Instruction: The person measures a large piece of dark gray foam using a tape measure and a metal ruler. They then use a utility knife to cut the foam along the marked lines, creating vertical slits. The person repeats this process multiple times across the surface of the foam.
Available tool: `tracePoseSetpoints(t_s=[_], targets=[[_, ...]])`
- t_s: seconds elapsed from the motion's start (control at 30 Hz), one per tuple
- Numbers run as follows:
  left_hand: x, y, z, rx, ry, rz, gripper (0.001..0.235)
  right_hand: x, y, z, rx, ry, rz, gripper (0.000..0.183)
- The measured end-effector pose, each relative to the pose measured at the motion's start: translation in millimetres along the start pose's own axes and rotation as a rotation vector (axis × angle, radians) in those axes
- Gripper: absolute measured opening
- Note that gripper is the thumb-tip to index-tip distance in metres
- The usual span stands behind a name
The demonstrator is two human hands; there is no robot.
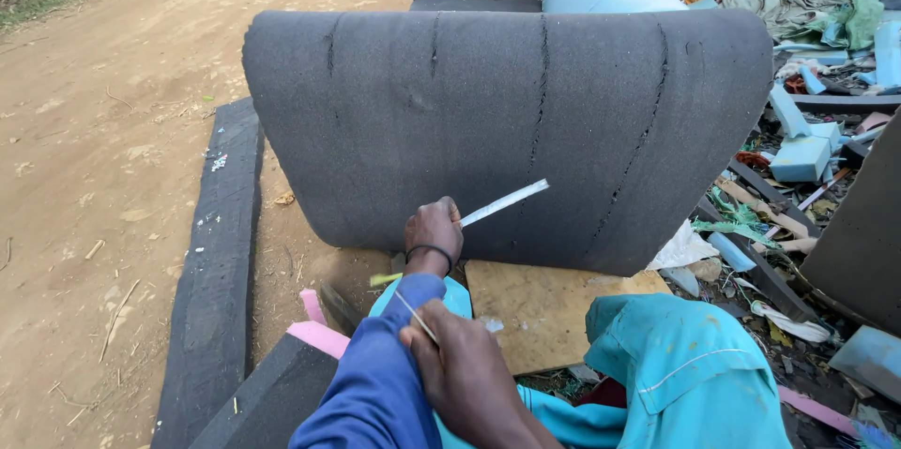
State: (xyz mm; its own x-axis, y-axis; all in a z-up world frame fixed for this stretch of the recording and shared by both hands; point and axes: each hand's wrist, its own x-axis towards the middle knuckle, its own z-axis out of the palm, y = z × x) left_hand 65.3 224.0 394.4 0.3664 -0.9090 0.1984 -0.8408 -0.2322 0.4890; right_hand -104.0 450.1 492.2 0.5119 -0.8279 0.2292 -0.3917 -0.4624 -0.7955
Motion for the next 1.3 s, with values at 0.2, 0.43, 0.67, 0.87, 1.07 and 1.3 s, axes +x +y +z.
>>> tracePoseSetpoints(t_s=[0.2,0.43,0.67,0.87,1.07,1.3], targets=[[-5,25,-11,-0.114,-0.065,-0.149,0.017,39,41,17,-0.287,0.128,-0.084,0.02],[5,13,-13,-0.146,-0.019,-0.173,0.018,34,37,12,-0.083,0.025,-0.109,0.008],[26,9,-31,-0.177,-0.128,-0.095,0.005,107,69,5,-0.468,0.252,-0.104,0.02],[57,23,-96,-0.279,-0.017,0.137,0.005,148,119,-93,-0.204,0.571,0.109,0.028],[199,50,-115,-0.317,0.057,0.488,0.012,220,182,-189,0.018,0.766,0.13,0.034],[283,68,-146,-0.273,-0.024,0.643,0.02,306,236,-227,0.557,0.959,0.346,0.035]])
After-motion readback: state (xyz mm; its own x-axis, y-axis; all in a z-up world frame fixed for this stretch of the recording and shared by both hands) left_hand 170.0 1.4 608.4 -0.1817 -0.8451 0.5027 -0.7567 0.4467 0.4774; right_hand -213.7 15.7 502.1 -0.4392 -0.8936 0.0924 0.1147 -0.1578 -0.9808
